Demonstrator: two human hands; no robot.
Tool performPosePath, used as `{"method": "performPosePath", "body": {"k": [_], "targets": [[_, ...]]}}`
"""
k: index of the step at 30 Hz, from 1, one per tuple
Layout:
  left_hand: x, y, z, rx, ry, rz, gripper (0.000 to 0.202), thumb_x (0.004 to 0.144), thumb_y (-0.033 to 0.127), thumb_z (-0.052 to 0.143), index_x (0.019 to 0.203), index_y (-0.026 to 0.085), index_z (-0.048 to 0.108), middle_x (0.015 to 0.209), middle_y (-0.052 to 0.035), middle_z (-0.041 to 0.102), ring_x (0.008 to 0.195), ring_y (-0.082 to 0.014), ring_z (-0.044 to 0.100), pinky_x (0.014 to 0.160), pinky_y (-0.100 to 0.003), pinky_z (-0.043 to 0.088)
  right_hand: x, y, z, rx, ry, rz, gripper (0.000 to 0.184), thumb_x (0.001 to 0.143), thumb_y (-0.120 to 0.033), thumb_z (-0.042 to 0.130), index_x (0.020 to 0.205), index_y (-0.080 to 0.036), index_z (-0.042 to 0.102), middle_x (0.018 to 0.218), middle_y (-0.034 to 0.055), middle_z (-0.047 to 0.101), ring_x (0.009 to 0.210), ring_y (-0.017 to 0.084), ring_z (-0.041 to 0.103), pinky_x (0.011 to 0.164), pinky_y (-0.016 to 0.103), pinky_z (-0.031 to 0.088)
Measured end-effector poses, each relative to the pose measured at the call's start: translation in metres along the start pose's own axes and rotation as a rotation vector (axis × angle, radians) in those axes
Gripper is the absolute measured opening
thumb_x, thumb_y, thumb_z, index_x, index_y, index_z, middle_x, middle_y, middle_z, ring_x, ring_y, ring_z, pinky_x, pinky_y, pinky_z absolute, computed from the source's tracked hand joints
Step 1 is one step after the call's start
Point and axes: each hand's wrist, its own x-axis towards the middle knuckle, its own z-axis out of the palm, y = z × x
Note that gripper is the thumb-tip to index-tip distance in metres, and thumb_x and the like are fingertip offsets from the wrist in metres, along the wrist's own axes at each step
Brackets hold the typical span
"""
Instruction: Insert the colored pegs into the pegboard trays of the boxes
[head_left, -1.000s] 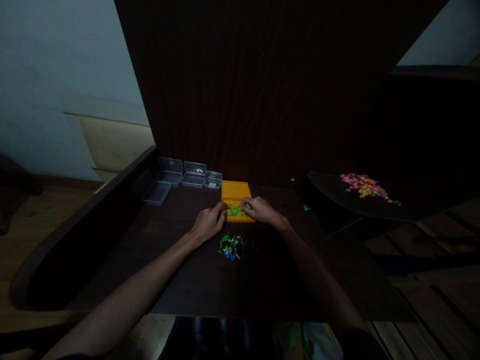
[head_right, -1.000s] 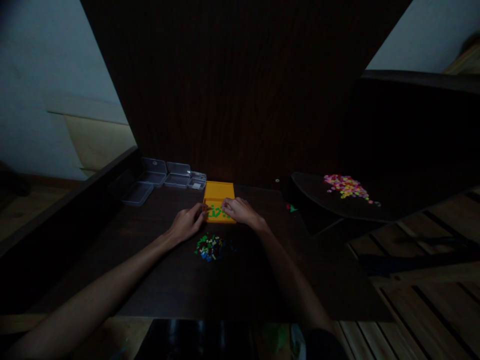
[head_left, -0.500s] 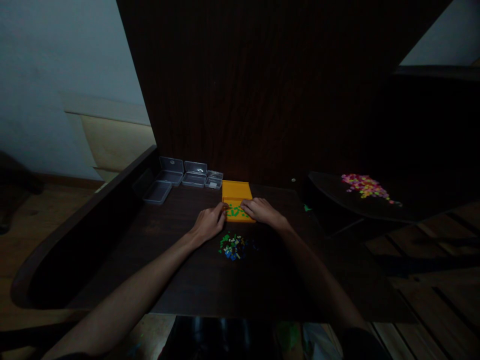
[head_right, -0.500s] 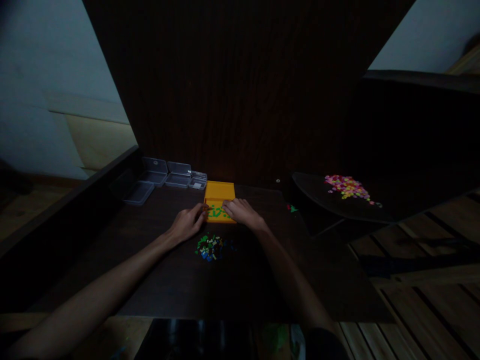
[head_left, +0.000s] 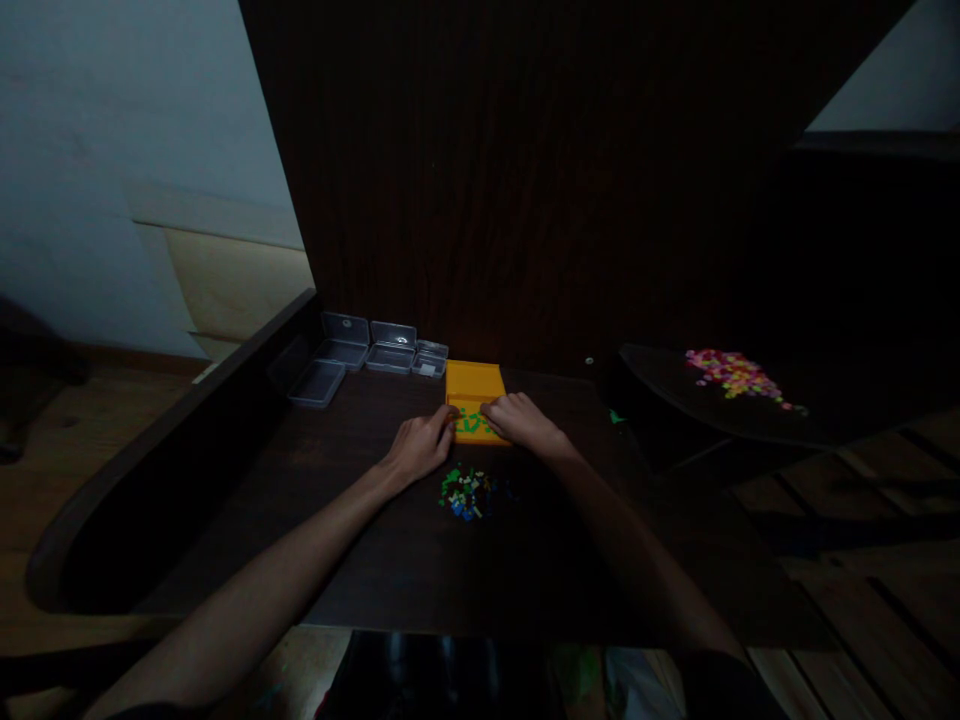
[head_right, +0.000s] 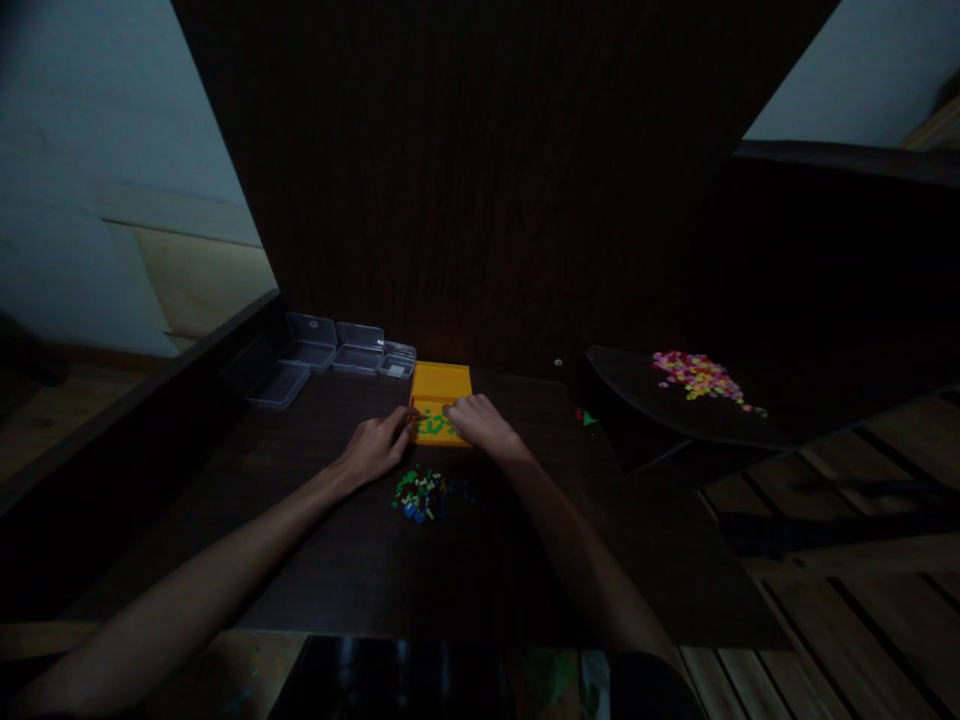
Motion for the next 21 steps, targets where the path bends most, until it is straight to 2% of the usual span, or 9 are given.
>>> {"method": "performPosePath", "body": {"k": [13, 21], "targets": [[-0.0003, -0.0028, 0.0031, 0.0, 0.015, 0.016, 0.032, 0.095, 0.029, 0.039, 0.122, 0.021, 0.054, 0.091, -0.006, 0.074, 0.078, -0.0219, 0.071, 0.074, -0.03, 0.051, 0.001, 0.0011, -0.0029, 0.007, -0.004, -0.007, 0.029, 0.096, -0.018, 0.04, 0.108, -0.015, 0.066, 0.103, 0.0174, 0.068, 0.098, 0.026, 0.064, 0.078, 0.032, 0.043], [-0.0003, -0.0031, 0.0041, 0.018, 0.012, 0.023, 0.031, 0.095, 0.028, 0.039, 0.121, 0.021, 0.054, 0.09, -0.0061, 0.074, 0.079, -0.0228, 0.071, 0.073, -0.03, 0.051, -0.0029, 0.0098, -0.0073, 0.106, -0.01, 0.006, 0.033, 0.096, -0.022, 0.038, 0.118, -0.021, 0.062, 0.111, 0.0131, 0.069, 0.099, 0.025, 0.063, 0.078, 0.031, 0.041]]}}
